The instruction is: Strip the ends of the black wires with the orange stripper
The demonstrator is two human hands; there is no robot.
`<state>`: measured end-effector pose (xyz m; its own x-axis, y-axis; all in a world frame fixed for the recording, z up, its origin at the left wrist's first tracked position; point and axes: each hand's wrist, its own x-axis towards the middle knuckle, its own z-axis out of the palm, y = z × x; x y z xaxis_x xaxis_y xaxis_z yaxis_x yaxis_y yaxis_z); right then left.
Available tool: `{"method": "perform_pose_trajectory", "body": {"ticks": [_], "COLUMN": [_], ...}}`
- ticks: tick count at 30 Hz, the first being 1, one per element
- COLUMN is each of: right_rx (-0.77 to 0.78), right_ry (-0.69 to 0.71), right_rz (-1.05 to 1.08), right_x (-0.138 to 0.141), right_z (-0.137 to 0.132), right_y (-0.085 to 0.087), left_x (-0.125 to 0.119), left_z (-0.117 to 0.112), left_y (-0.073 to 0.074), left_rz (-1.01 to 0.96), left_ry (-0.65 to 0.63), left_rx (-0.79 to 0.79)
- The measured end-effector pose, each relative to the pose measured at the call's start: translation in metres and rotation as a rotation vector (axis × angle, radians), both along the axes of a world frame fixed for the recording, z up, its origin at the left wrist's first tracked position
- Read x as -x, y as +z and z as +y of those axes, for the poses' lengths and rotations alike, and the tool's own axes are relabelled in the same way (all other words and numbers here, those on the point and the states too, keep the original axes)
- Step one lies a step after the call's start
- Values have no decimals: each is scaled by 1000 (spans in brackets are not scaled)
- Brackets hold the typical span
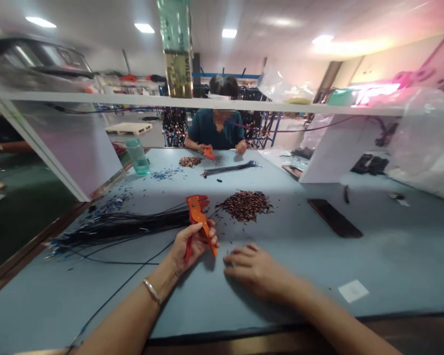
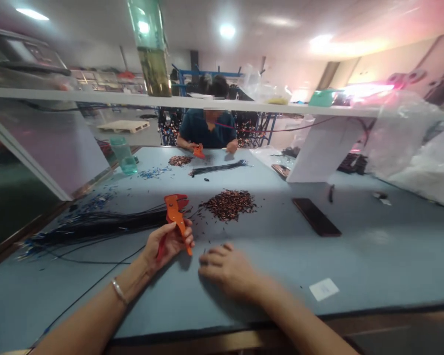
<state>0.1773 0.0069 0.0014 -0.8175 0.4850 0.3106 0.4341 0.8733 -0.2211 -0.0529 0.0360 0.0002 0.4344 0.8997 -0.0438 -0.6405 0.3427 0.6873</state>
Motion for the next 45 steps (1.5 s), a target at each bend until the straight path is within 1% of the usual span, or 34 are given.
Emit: {"method": "perform_pose_trajectory", "body": {"ticks": [3,5,6,7,9,11,12,14,16,18,20,22,23,25,27,28,31,33,35,40,42,43,45], "right_rx": [-20,-28,-20,1,78,152,171,178,159,138,121,116,124,153,167,162,147,149,164,184,163,143,87], "right_ry": [-188,-306,-336,-335,-250,-136,-109,-124,-211,-314,-379,-386,-361,-281,-256,-288,-452,-507,-511,-450,-422,-407,-368], "right_rz": [85,157,177,179,134,67,46,37,69,117,154,160,144,92,58,62,131,192,243,334,371,394,442], "right_x": [-17,-30,-36,-41,-46,-44,-42,-36,-32,-31,-30,-26,-22,-13,-6,-4,-3,-5,-4,2,1,0,-2], "right_z": [34,41,37,28,2,-20,-25,-19,3,26,35,26,18,2,-4,-1,16,23,19,-4,-6,-5,1], "right_y": [2,10,14,19,24,23,20,14,9,9,12,15,14,10,3,0,-4,-5,-6,-10,-2,6,32], "left_x": [3,4,4,3,2,0,-1,-2,-2,-1,0,1,1,0,-1,-1,-2,-2,-3,-9,-12,-14,-15], "left_z": [-1,-2,-3,-4,-5,-5,-4,-4,-5,-6,-7,-7,-6,-5,-5,-5,-8,-12,-15,-19,-19,-18,-17], "left_y": [-1,-1,-1,-1,-1,0,1,2,3,3,3,2,1,1,1,1,3,4,5,4,1,0,-3], "left_rz": [46,76,89,99,114,127,133,148,161,170,173,171,170,170,173,176,189,194,195,191,189,184,170], "left_ry": [13,13,12,11,10,9,10,16,28,44,59,70,73,77,79,82,93,94,88,49,25,20,24], "left_rx": [-22,-34,-41,-47,-59,-67,-70,-72,-71,-71,-69,-68,-67,-65,-66,-68,-82,-95,-110,-126,-122,-120,-111]}}
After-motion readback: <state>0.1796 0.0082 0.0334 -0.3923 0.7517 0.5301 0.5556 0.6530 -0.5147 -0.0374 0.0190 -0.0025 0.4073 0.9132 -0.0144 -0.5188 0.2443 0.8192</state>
